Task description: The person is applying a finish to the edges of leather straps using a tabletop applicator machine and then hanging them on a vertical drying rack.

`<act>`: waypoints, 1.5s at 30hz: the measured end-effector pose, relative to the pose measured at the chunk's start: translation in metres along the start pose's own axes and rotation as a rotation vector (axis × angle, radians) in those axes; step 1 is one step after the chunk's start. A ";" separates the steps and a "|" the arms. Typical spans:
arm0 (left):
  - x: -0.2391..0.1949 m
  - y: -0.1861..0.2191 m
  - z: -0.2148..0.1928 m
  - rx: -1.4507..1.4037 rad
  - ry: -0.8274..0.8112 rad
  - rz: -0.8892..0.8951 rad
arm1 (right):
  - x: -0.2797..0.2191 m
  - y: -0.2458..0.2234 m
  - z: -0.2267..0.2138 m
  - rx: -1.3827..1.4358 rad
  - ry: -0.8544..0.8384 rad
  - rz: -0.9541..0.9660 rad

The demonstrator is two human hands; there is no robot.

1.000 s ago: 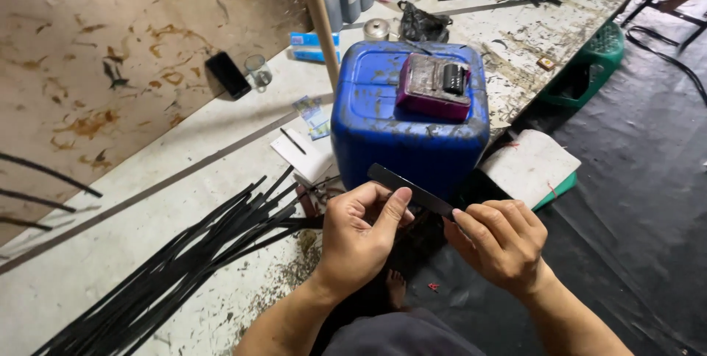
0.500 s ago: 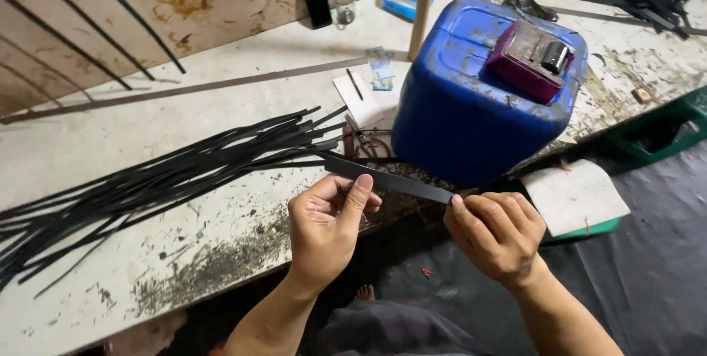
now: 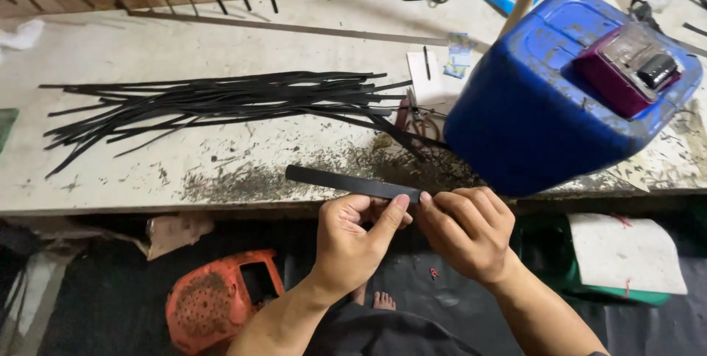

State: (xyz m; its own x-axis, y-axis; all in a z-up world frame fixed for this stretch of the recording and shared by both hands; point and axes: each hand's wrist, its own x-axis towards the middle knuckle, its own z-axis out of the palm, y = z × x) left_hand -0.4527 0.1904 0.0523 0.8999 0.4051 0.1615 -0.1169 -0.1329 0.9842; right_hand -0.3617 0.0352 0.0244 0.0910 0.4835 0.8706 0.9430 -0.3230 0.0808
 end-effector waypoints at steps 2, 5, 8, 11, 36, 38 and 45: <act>-0.011 0.001 -0.009 0.043 0.038 0.008 | -0.007 -0.007 0.005 0.075 -0.012 0.023; -0.026 0.002 -0.024 0.038 0.119 -0.004 | -0.009 -0.023 0.013 0.250 -0.001 0.116; -0.041 0.004 -0.040 0.021 0.158 0.000 | -0.015 -0.039 0.025 0.288 -0.020 0.127; -0.056 0.005 -0.059 0.028 0.197 -0.021 | -0.009 -0.054 0.036 0.318 -0.009 0.098; -0.146 -0.017 -0.171 -0.047 0.536 0.078 | -0.019 -0.232 0.119 2.170 -0.114 1.833; -0.155 -0.021 -0.179 -0.035 0.574 0.083 | -0.010 -0.240 0.121 2.186 -0.061 1.815; -0.173 -0.028 -0.189 -0.081 0.599 0.094 | 0.002 -0.268 0.122 2.115 -0.050 1.498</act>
State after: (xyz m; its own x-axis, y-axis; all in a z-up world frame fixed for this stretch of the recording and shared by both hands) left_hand -0.6840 0.2948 0.0106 0.4937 0.8365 0.2378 -0.2374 -0.1334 0.9622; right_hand -0.5755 0.2221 -0.0543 0.5748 0.8148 -0.0755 -0.7037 0.4452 -0.5538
